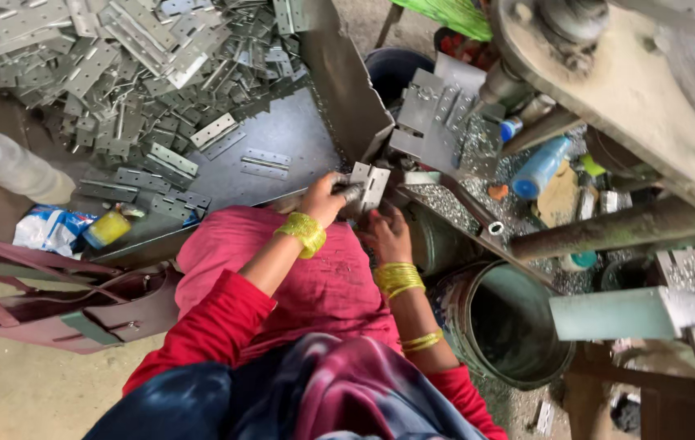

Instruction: The person repeatedly picks up small metal plates from a pile, places them into a press machine, and operates the lever to process them. After each cycle, the processed plate is removed and placed into a container. The task is performed continuously with a steady rhythm.

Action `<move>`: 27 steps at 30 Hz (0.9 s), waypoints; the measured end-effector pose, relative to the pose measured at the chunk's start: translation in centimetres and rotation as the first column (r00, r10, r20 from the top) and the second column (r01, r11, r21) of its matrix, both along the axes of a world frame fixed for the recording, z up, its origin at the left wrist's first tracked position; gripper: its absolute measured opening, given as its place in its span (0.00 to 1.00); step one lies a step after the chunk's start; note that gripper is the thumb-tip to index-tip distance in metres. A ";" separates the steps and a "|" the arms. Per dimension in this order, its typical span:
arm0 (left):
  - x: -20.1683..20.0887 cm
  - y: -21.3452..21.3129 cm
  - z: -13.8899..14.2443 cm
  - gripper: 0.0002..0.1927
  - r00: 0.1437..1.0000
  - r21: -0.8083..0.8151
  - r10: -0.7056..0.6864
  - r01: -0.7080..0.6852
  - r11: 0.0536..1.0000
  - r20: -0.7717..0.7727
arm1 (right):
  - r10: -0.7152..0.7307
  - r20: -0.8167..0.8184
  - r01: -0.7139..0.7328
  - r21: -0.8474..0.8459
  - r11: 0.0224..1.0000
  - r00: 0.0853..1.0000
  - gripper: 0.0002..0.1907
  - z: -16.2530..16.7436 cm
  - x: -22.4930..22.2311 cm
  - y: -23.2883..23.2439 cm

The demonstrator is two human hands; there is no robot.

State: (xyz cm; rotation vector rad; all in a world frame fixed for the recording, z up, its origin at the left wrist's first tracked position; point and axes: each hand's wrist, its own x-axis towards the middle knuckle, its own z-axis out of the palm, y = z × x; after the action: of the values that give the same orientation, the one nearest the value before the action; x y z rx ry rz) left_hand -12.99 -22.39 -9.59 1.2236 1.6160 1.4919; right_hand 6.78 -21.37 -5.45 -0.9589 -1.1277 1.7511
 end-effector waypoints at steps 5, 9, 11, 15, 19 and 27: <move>-0.1 0.6 5.7 0.28 0.853 -0.183 -0.319 0.421 0.888 0.413 | 0.212 -0.022 -0.213 -0.125 0.969 0.977 0.14 0.4 1.8 0.4; 1.7 6.0 10.4 0.13 0.814 0.046 -0.543 0.562 0.826 -0.207 | -0.390 0.729 -0.394 0.651 0.649 0.563 0.21 9.6 4.6 4.1; 5.2 9.1 11.4 0.09 0.812 0.319 0.013 0.215 0.923 -0.584 | -0.820 0.459 -0.438 0.850 0.294 0.340 0.28 14.0 5.8 5.9; 13.0 12.4 10.2 0.13 0.595 0.010 -0.067 0.125 0.992 -0.801 | -0.639 0.770 -0.515 0.546 0.661 -0.003 0.17 16.7 8.0 6.7; 16.0 13.4 8.4 0.15 0.316 0.168 0.156 0.010 0.986 -0.936 | -0.376 0.916 -0.488 0.266 0.832 -0.142 0.13 13.0 9.7 4.2; 14.1 15.6 10.7 0.11 0.229 -0.310 -0.286 -0.074 0.948 -0.930 | -0.201 0.979 -0.466 0.157 0.871 -0.046 0.25 7.3 11.5 7.3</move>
State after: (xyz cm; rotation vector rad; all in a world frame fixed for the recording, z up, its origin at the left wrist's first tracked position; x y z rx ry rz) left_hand 1.07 -6.74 1.11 2.2530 2.2827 0.1241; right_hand 18.27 -14.06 1.82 -1.9425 -2.5306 0.3770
